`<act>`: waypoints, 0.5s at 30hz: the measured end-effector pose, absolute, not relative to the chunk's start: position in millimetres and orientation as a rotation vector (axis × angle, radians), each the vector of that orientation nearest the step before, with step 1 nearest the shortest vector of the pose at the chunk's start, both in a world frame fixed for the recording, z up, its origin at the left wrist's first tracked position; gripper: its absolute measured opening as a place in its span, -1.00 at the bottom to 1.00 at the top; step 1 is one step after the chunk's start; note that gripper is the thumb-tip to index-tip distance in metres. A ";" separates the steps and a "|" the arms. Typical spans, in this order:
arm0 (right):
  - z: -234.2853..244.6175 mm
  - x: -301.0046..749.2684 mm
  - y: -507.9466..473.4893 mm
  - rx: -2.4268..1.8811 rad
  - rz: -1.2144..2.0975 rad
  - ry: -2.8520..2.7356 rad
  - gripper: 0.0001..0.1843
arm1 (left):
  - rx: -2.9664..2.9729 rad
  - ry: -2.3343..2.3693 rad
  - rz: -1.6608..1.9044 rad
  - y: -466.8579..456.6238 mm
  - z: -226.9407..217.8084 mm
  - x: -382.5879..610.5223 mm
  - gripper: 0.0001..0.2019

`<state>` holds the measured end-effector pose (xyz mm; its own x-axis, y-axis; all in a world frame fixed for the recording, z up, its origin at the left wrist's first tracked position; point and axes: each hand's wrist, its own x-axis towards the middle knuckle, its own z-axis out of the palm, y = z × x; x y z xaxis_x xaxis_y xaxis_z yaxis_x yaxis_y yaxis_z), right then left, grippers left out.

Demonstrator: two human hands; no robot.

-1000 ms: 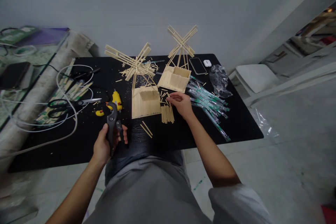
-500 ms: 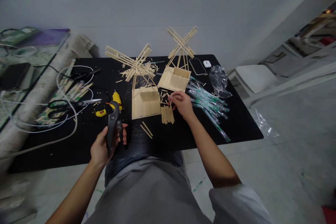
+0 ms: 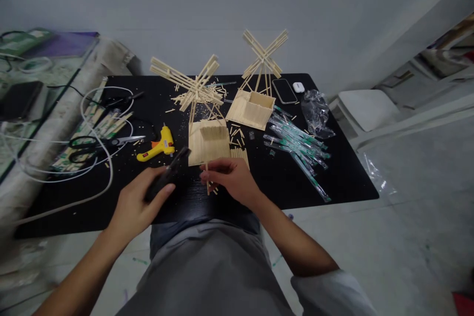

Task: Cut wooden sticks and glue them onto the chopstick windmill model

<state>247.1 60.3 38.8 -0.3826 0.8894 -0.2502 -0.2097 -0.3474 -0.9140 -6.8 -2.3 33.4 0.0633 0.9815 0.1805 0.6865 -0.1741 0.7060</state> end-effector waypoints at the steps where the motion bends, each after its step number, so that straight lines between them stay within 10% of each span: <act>1: 39.1 244.2 58.4 -1.023 1.847 -1.065 -0.59 | 2.016 1.681 0.866 -0.1 36.2 -6.7 -0.54; 15: 30.6 239.6 52.3 -1.031 1.746 -1.234 -0.72 | 2.454 1.710 0.623 6.8 35.7 -7.1 -0.49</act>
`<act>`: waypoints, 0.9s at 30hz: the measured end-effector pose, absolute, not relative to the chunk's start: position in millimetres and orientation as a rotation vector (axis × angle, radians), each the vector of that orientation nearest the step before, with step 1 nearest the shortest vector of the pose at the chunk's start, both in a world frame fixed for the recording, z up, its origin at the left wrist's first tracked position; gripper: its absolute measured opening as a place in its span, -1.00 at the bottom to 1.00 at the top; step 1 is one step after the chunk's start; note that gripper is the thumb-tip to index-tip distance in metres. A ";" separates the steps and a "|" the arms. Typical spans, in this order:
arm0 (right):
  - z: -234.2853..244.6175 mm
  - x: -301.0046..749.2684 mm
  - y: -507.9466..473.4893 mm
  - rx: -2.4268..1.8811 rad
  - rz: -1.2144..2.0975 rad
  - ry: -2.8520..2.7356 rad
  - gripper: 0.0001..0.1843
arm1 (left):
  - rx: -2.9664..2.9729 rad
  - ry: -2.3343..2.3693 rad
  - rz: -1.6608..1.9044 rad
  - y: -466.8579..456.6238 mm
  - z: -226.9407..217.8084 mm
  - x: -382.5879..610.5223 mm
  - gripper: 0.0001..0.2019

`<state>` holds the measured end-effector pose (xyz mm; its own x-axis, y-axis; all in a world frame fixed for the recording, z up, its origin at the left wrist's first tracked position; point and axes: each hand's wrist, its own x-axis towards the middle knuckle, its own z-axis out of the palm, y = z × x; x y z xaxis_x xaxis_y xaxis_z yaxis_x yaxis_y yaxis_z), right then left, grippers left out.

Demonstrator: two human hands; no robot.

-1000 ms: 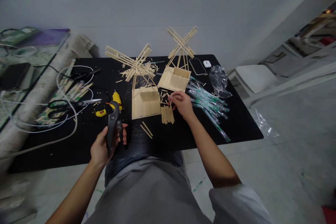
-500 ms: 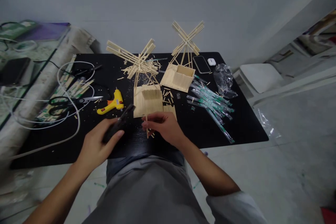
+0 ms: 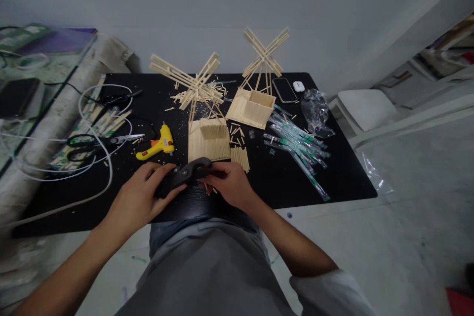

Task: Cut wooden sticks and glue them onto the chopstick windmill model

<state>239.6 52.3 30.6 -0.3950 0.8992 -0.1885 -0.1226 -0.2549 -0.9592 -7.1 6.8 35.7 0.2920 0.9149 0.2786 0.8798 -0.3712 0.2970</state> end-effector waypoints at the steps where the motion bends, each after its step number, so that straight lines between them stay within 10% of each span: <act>1: 31.6 239.8 52.1 -1.031 1.746 -1.236 -0.73 | 2.454 1.713 0.612 6.5 35.3 -7.7 -0.50; 27: 24.2 241.8 52.8 -1.051 1.801 -1.284 -0.63 | 2.503 1.773 0.537 0.5 23.8 -9.3 -0.55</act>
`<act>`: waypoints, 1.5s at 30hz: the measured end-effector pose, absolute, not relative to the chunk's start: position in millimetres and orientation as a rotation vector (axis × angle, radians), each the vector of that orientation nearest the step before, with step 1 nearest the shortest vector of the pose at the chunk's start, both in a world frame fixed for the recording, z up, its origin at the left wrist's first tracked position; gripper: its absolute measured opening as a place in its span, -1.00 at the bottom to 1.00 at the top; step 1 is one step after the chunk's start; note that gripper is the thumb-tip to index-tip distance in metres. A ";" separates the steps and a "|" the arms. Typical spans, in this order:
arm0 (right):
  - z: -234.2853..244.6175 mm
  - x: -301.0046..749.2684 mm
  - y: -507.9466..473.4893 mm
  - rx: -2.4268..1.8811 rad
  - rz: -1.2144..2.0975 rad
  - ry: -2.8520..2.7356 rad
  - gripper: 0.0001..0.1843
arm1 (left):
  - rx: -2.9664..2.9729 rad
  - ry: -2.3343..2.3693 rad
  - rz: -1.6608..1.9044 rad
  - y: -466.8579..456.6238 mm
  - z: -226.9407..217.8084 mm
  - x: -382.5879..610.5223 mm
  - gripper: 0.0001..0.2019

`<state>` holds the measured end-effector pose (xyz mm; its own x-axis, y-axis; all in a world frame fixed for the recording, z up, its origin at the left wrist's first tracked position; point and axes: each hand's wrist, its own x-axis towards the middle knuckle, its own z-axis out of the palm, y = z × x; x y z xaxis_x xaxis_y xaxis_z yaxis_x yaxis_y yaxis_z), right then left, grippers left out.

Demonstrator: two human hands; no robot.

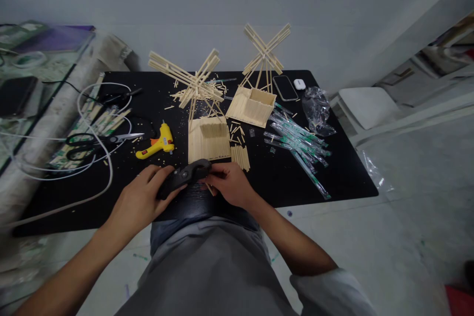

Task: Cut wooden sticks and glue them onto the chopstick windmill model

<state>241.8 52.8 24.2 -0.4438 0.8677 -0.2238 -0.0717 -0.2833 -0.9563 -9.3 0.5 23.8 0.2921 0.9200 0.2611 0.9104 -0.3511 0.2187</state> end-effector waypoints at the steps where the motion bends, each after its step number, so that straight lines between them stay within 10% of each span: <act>1: 24.4 241.7 52.5 -1.054 1.804 -1.287 -0.62 | 2.491 1.772 0.527 0.1 22.9 -9.4 -0.57; 45: 23.2 244.0 50.4 -1.054 1.827 -1.324 -0.59 | 2.601 1.747 0.471 -3.8 16.8 -9.3 -0.68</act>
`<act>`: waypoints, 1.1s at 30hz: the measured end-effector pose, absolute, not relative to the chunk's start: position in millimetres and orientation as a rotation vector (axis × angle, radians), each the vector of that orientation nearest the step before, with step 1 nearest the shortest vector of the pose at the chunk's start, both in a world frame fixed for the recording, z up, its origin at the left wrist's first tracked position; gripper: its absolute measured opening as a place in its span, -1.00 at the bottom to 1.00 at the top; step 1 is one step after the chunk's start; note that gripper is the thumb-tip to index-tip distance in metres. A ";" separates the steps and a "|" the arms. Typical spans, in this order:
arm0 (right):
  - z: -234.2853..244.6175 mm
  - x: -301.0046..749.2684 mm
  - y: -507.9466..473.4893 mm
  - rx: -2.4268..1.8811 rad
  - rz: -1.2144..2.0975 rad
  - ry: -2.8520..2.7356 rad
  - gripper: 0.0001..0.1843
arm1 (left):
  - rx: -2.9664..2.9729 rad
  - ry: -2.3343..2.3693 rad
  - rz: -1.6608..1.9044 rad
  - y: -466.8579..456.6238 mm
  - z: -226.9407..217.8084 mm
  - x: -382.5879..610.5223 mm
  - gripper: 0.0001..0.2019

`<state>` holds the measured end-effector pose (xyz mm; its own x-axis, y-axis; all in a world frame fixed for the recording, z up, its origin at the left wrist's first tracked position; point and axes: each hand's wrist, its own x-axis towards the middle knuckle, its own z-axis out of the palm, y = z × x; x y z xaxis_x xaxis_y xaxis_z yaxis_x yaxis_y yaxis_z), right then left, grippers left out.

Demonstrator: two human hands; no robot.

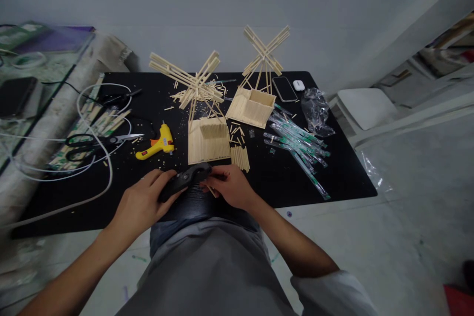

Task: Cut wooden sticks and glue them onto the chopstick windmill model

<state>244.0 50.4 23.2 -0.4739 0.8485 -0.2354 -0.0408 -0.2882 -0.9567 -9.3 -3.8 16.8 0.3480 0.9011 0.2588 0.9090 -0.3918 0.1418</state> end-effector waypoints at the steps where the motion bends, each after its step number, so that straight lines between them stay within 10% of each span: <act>1: 23.5 244.0 50.3 -1.054 1.827 -1.326 -0.58 | -2.563 -1.724 -0.461 -4.0 16.7 -9.3 -0.69; 33: 23.9 244.6 47.0 -1.060 1.789 -1.376 -0.64 | -2.546 -1.872 -0.448 -8.8 11.9 -3.6 -0.70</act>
<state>244.6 47.0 23.9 -0.4727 0.8545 -0.2153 -0.0113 -0.2501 -0.9681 -3.6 -8.8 11.9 0.2733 0.9420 0.1946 0.9279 -0.3115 0.2046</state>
